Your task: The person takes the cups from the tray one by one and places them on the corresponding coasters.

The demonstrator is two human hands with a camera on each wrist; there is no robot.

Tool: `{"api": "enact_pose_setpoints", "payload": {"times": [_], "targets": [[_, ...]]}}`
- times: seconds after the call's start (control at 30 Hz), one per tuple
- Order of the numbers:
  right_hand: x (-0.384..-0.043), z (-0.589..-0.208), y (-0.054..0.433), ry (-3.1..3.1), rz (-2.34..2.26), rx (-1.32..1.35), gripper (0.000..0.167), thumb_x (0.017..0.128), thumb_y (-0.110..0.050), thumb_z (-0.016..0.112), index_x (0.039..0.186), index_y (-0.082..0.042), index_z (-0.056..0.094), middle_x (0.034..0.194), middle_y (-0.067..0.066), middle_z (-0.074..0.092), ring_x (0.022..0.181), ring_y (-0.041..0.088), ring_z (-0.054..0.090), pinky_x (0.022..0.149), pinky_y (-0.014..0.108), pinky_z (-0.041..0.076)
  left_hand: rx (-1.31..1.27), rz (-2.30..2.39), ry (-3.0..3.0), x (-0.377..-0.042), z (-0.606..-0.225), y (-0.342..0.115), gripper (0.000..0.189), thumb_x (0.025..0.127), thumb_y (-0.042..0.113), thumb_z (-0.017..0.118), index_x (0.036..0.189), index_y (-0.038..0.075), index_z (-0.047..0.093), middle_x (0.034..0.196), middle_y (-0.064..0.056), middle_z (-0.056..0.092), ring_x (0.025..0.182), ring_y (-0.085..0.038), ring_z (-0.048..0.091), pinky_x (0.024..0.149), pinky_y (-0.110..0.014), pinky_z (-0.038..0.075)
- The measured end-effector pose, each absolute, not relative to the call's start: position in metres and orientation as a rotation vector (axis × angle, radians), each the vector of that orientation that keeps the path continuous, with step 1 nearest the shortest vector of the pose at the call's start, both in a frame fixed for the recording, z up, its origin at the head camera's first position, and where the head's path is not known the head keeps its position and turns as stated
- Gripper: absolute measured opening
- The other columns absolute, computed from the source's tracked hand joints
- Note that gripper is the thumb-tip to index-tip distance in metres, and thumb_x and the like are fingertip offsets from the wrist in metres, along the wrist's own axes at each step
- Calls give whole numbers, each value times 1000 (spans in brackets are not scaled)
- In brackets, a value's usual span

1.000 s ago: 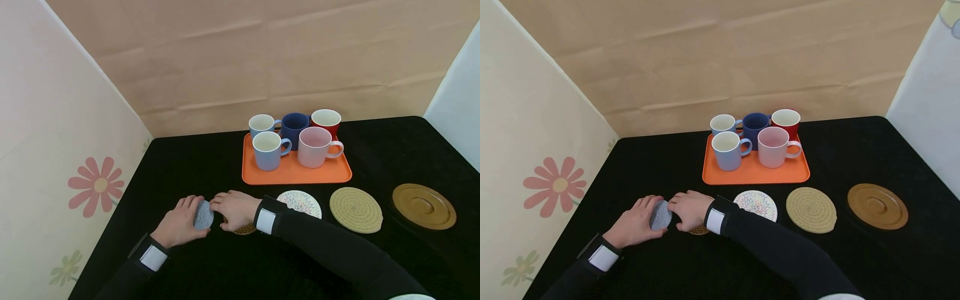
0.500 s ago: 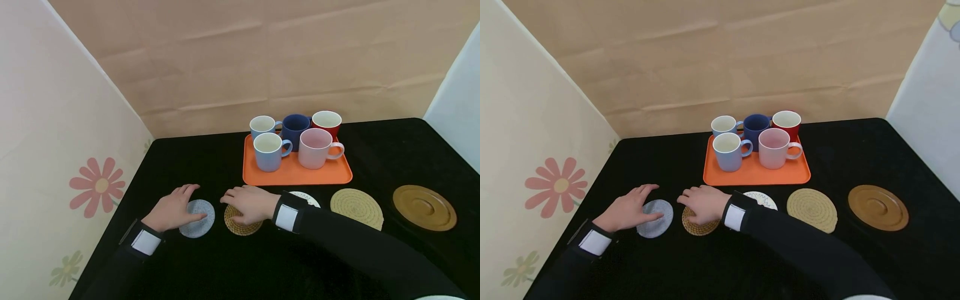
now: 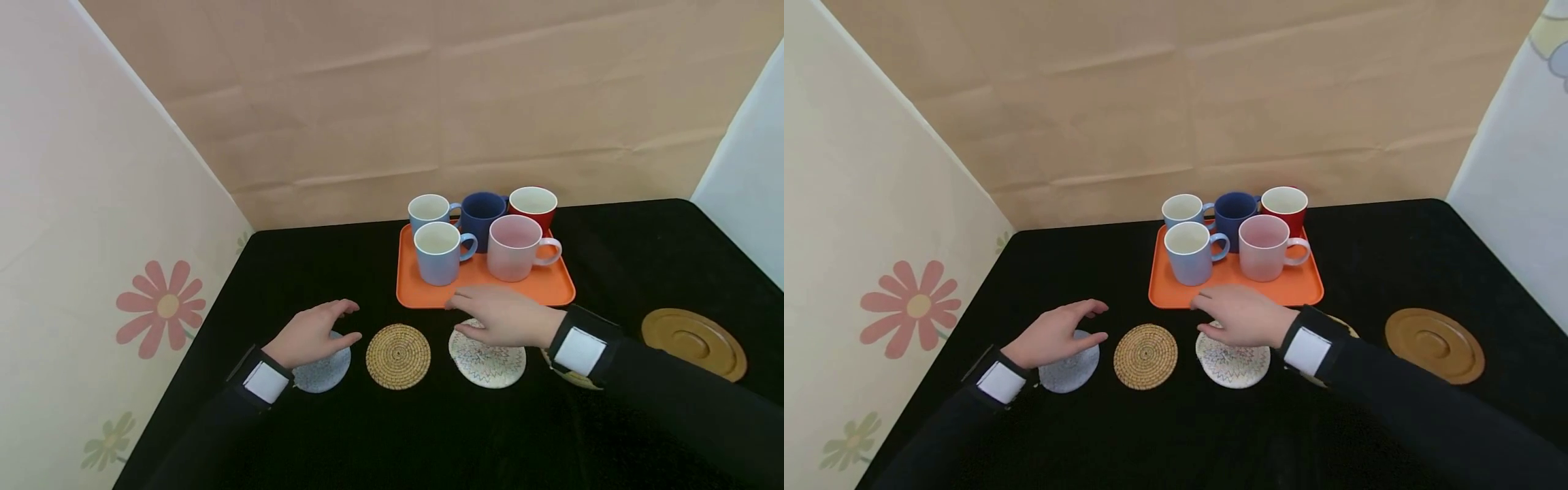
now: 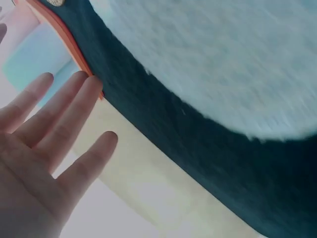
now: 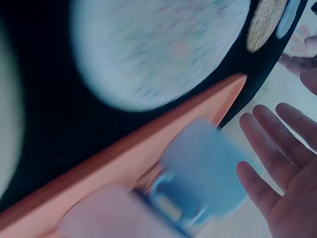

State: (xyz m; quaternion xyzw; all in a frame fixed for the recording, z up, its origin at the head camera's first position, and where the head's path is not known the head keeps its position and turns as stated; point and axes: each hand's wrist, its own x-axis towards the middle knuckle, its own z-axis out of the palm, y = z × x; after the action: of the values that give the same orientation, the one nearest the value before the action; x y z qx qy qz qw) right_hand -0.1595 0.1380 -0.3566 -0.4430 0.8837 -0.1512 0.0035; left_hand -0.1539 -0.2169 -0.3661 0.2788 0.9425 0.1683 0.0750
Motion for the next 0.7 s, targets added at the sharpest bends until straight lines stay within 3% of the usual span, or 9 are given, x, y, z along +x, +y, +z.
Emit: {"api": "enact_pose_setpoints", "payload": {"times": [0.13, 0.27, 0.47, 0.6, 0.7], "targets": [[-163, -353, 174, 2939, -349, -1309, 32, 88, -25, 73, 114, -7, 67, 104, 4, 64, 89, 21, 59, 82, 42, 51, 830, 538, 2797, -159, -366, -204, 45, 93, 37, 65, 128, 9, 58, 121, -8, 63, 107, -22, 60, 86, -39, 52], [-170, -353, 210, 3060, -247, -1182, 25, 86, -24, 74, 102, -8, 66, 86, 1, 57, 73, 17, 50, 64, 34, 46, 802, 547, 2781, -166, -365, -192, 41, 94, 34, 64, 127, 11, 59, 121, -6, 63, 107, -20, 60, 86, -38, 51], [-180, -361, 248, 3112, -174, -860, 38, 86, -22, 72, 115, 1, 65, 92, 8, 63, 69, 19, 55, 60, 36, 51, 798, 524, 2775, -175, -367, -178, 41, 93, 34, 66, 127, 11, 59, 120, -5, 63, 105, -18, 60, 85, -36, 51], [-188, -370, 261, 3092, -179, -602, 26, 87, -21, 69, 96, 2, 62, 70, 2, 50, 58, 17, 46, 49, 30, 38, 795, 526, 2770, -177, -369, -170, 42, 93, 35, 66, 127, 13, 59, 121, -4, 63, 107, -17, 59, 87, -36, 51], [-197, -375, 269, 3013, -278, -410, 29, 89, -23, 65, 90, 4, 53, 65, 4, 45, 56, 19, 46, 49, 30, 35, 791, 527, 2769, -178, -370, -165, 43, 93, 36, 66, 129, 15, 58, 124, -3, 62, 110, -18, 58, 88, -36, 50]]}}
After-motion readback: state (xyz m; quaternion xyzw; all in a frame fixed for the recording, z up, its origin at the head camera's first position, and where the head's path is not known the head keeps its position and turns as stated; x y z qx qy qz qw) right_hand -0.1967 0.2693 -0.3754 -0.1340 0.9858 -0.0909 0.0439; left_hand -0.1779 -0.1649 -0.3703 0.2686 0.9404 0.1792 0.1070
